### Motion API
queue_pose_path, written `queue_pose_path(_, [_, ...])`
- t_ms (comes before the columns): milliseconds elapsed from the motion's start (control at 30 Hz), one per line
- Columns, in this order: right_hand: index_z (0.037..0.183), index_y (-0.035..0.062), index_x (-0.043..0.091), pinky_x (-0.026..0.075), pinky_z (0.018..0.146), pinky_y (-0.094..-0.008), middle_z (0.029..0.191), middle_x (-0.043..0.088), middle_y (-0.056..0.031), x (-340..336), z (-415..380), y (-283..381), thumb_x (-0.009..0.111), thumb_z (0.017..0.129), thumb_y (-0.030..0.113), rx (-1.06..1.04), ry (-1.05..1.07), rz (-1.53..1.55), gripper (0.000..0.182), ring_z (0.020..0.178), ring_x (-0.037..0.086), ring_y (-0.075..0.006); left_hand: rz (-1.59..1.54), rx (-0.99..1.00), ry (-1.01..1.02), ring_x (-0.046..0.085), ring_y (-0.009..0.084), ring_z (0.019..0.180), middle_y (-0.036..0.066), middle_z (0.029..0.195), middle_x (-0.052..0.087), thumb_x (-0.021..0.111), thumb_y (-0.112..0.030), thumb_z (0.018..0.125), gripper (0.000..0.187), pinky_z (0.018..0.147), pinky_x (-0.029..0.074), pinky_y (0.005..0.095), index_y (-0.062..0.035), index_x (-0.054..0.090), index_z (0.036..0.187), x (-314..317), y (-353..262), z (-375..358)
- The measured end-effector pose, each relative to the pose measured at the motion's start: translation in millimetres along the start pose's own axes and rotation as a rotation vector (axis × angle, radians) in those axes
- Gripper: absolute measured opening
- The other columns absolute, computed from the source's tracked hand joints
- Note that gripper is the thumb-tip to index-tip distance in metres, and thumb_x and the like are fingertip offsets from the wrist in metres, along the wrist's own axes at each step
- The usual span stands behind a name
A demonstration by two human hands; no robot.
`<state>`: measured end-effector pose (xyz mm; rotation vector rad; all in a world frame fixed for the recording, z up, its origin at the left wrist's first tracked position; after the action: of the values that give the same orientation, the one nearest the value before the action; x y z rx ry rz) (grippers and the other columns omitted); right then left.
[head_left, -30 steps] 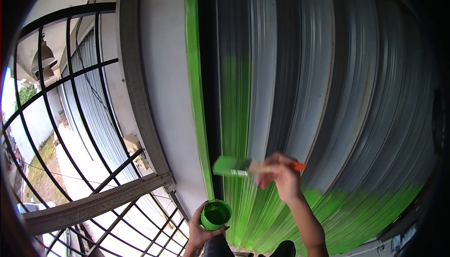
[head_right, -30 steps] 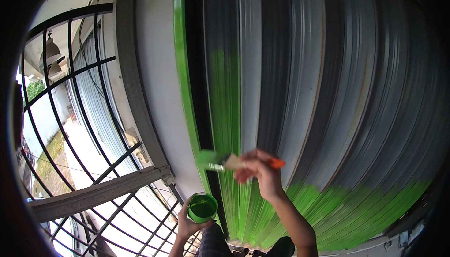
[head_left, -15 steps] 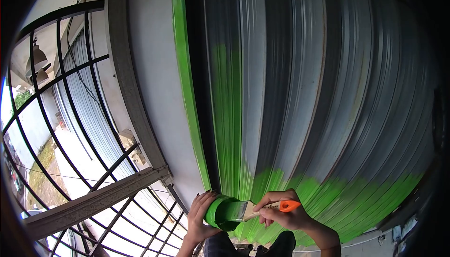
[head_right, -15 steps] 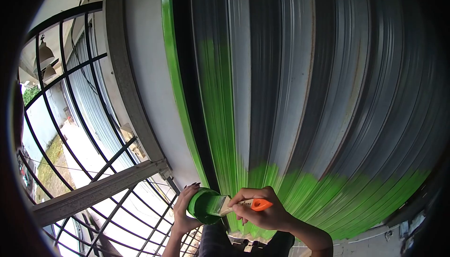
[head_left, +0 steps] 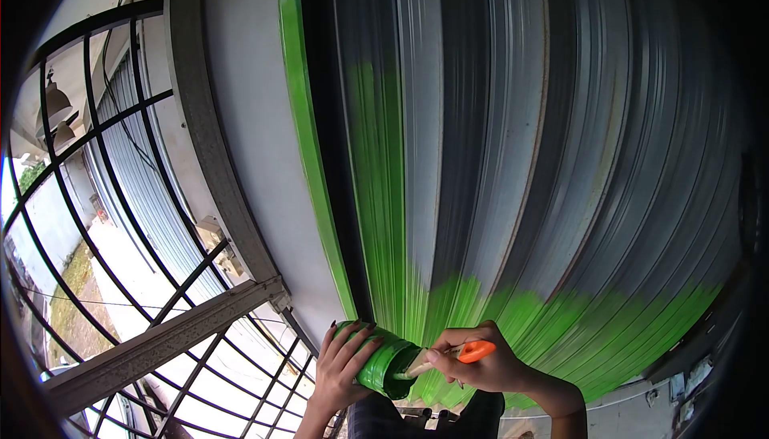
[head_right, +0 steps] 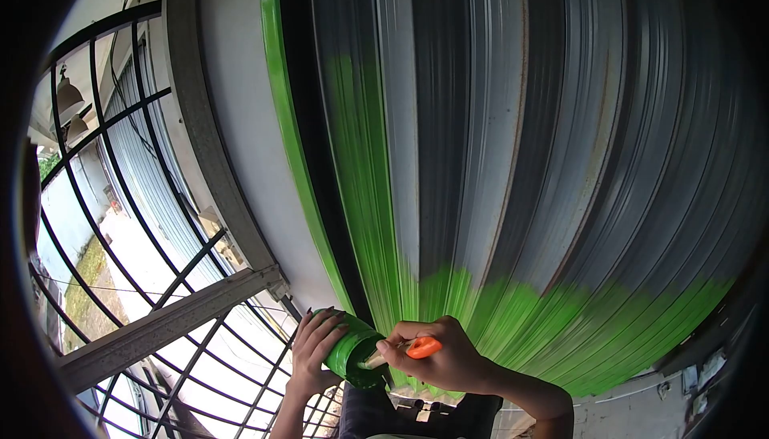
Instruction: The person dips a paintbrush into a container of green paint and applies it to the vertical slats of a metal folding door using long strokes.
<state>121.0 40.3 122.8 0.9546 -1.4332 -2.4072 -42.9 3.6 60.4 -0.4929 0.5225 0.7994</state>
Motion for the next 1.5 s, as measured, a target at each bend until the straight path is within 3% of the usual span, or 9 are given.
queue_pose_path(267, [0.067, 0.0046, 0.061, 0.039, 0.043, -0.0231, 0.050, 0.057, -0.0006, 9, 11, -10, 0.064, 0.091, 0.031, -0.004, 0.070, -0.086, 0.036, 0.043, 0.051, -0.0089, -0.247, -0.129, 0.036, 0.055, 0.0344, 0.117, 0.015, 0.124, 0.058, 0.086, -0.023, 0.049, 0.082, 0.100, 0.041, 0.0486, -0.0032, 0.057, 0.122, 20, 9, -17])
queue_pose_path(567, [0.064, 0.0051, 0.060, 0.046, 0.050, -0.0247, 0.057, 0.066, 0.0012, 29, 24, -16, 0.059, 0.092, 0.040, -0.071, 0.177, -0.261, 0.045, 0.047, 0.059, -0.0128, -0.166, -0.139, 0.066, 0.056, 0.0325, 0.116, 0.013, 0.123, 0.060, 0.086, -0.023, 0.050, 0.080, 0.099, 0.042, 0.0484, -0.0053, 0.057, 0.123, 23, 2, -21])
queue_pose_path(667, [0.061, 0.0055, 0.060, 0.041, 0.046, -0.0267, 0.046, 0.053, -0.0020, 32, 25, -16, 0.064, 0.090, 0.037, -0.148, 0.139, -0.225, 0.043, 0.041, 0.053, -0.0158, -0.162, -0.140, 0.068, 0.056, 0.0321, 0.116, 0.012, 0.123, 0.060, 0.086, -0.024, 0.050, 0.080, 0.099, 0.041, 0.0490, -0.0063, 0.057, 0.123, 25, 5, -23])
queue_pose_path(867, [0.058, 0.0046, 0.055, 0.043, 0.048, -0.0293, 0.047, 0.055, -0.0033, 47, 35, -21, 0.060, 0.090, 0.046, -0.160, 0.293, -0.361, 0.053, 0.042, 0.052, -0.0187, -0.149, -0.141, 0.095, 0.056, 0.0326, 0.116, 0.012, 0.122, 0.060, 0.086, -0.024, 0.050, 0.078, 0.099, 0.041, 0.0492, -0.0052, 0.058, 0.121, 31, 4, -24])
queue_pose_path(1067, [0.057, 0.0041, 0.051, 0.041, 0.047, -0.0297, 0.043, 0.047, -0.0031, 43, 40, -24, 0.059, 0.091, 0.048, -0.146, 0.205, -0.297, 0.056, 0.040, 0.050, -0.0193, -0.184, -0.169, 0.049, 0.056, 0.0354, 0.115, 0.016, 0.122, 0.059, 0.086, -0.022, 0.049, 0.079, 0.098, 0.043, 0.0469, 0.0002, 0.057, 0.119, 29, 8, -26])
queue_pose_path(1167, [0.057, 0.0038, 0.052, 0.041, 0.047, -0.0299, 0.044, 0.047, -0.0044, 48, 38, -24, 0.059, 0.091, 0.047, -0.143, 0.301, -0.328, 0.055, 0.040, 0.050, -0.0191, -0.201, -0.180, 0.069, 0.056, 0.0355, 0.114, 0.018, 0.122, 0.059, 0.087, -0.023, 0.048, 0.081, 0.098, 0.043, 0.0452, 0.0007, 0.057, 0.119, 34, 10, -31])
queue_pose_path(1300, [0.063, 0.0028, 0.058, 0.039, 0.044, -0.0261, 0.044, 0.048, -0.0027, 31, 44, -28, 0.058, 0.094, 0.038, -0.092, 0.152, -0.159, 0.047, 0.039, 0.049, -0.0119, -0.358, -0.362, -0.022, 0.059, 0.0304, 0.112, 0.017, 0.118, 0.061, 0.092, -0.025, 0.049, 0.090, 0.098, 0.046, 0.0417, 0.0006, 0.052, 0.125, 33, 30, -40])
queue_pose_path(1367, [0.067, 0.0023, 0.061, 0.038, 0.042, -0.0234, 0.044, 0.050, -0.0012, 21, 46, -38, 0.056, 0.096, 0.034, -0.003, 0.137, -0.017, 0.043, 0.039, 0.048, -0.0080, -0.557, -0.586, -0.018, 0.061, 0.0222, 0.108, 0.014, 0.117, 0.062, 0.094, -0.026, 0.050, 0.095, 0.098, 0.047, 0.0361, 0.0032, 0.048, 0.128, 37, 41, -44])
queue_pose_path(1500, [0.083, -0.0025, 0.067, 0.038, 0.035, -0.0211, 0.049, 0.056, -0.0035, 6, 53, -56, 0.052, 0.097, 0.021, 0.102, 0.033, 0.409, 0.032, 0.036, 0.048, -0.0073, -0.559, -0.551, -0.037, 0.061, 0.0217, 0.108, 0.014, 0.116, 0.063, 0.094, -0.025, 0.050, 0.097, 0.098, 0.047, 0.0357, 0.0045, 0.046, 0.129, 35, 50, -25])
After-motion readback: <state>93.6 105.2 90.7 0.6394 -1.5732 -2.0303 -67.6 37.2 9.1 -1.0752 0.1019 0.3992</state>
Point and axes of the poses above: each hand's wrist, its own z-axis towards the middle knuckle, its own x-axis out of the palm, y = z × x, the point moved 9 cm from there along z, towards the middle knuckle
